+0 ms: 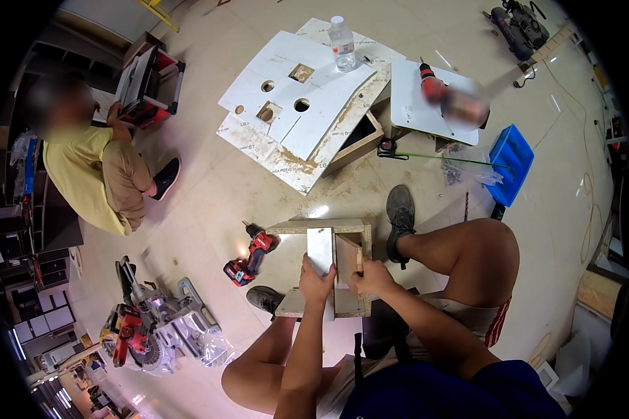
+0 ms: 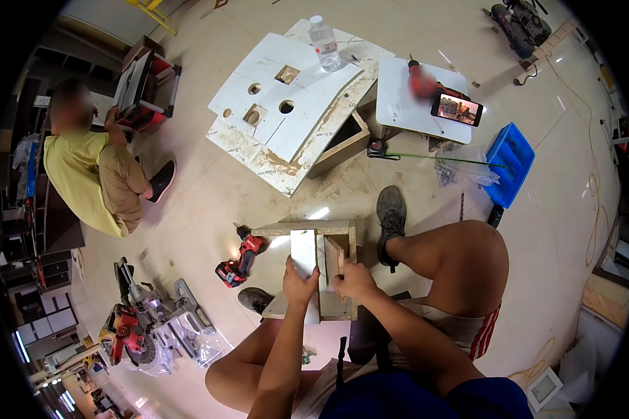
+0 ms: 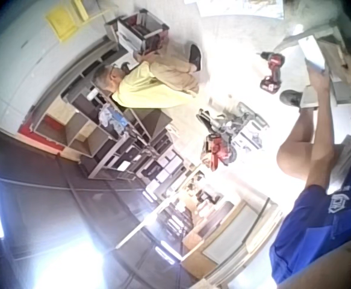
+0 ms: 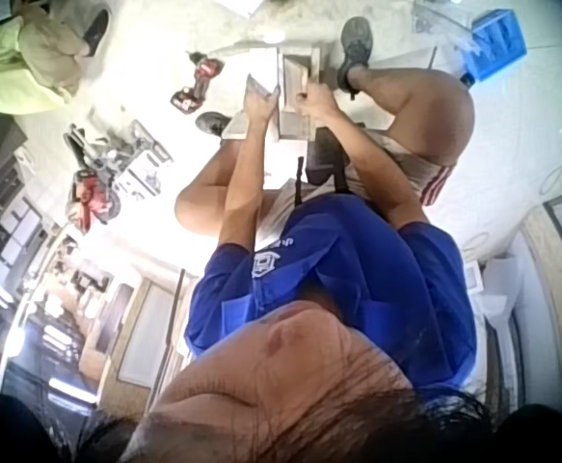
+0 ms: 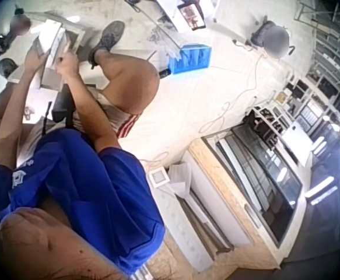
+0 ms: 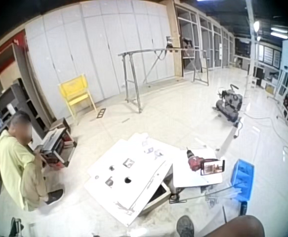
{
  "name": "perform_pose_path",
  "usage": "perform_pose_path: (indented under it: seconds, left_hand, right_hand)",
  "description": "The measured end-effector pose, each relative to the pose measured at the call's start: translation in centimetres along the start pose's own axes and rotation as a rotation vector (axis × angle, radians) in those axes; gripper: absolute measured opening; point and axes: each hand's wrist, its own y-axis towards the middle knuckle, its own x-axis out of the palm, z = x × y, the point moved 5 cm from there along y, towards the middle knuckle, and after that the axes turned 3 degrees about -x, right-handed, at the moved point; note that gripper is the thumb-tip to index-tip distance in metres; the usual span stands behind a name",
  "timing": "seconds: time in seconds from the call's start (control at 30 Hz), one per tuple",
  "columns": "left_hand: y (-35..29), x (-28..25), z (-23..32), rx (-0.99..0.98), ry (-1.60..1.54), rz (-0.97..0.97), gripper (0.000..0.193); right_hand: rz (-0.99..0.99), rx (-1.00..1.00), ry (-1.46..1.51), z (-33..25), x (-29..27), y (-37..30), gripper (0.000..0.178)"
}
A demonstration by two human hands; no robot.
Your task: The person assembles a small wooden structure by fitting white panels into a frame and securing them with a cordless drill. The person repeatedly positions the panels and drives screws to attach them to the wooden frame.
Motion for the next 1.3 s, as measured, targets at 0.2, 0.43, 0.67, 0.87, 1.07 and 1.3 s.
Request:
perform_pose_path:
  seconds: [0.2,0.43,0.67,0.87,1.07,1.3]
  left_hand:
    - [-0.1,-0.4,0.1,-0.008,-0.001,0.016,0.097]
    - [-0.5,0.0,-0.1,0.068,-0.092,0.094,0.095]
    - [-0.3,0.1,-0.1,0.092,-0.131,0.097,0.095]
    - [-0.2,0.0,-0.1,0.115,-0.176,0.099,0.095]
    - [-0.7,0.4,-0.1,0.139,-0.141,0.111,0.096]
    - [-0.6,0.7,-0.1,0.137,-0.108,0.13,0.096]
  right_hand:
    - [-0.008,-0.009,-0.034,-1.2,-0.3,0.0,0.042]
    - [0.148,-0.003,0.112,0.2,1.5,0.2,0.041]
    - [0.13,-0.021,0.082,-0.5,2.5,0.5,0.042]
    - [0.064,0.02,0.081,-0.5,3.0,0.6,0.046]
    - [0.076,-0.007,0.122,-0.4,3.0,0.6,0.049]
    - [0.034,0.033,0.176,-0.8,2.6,0.6,0.051]
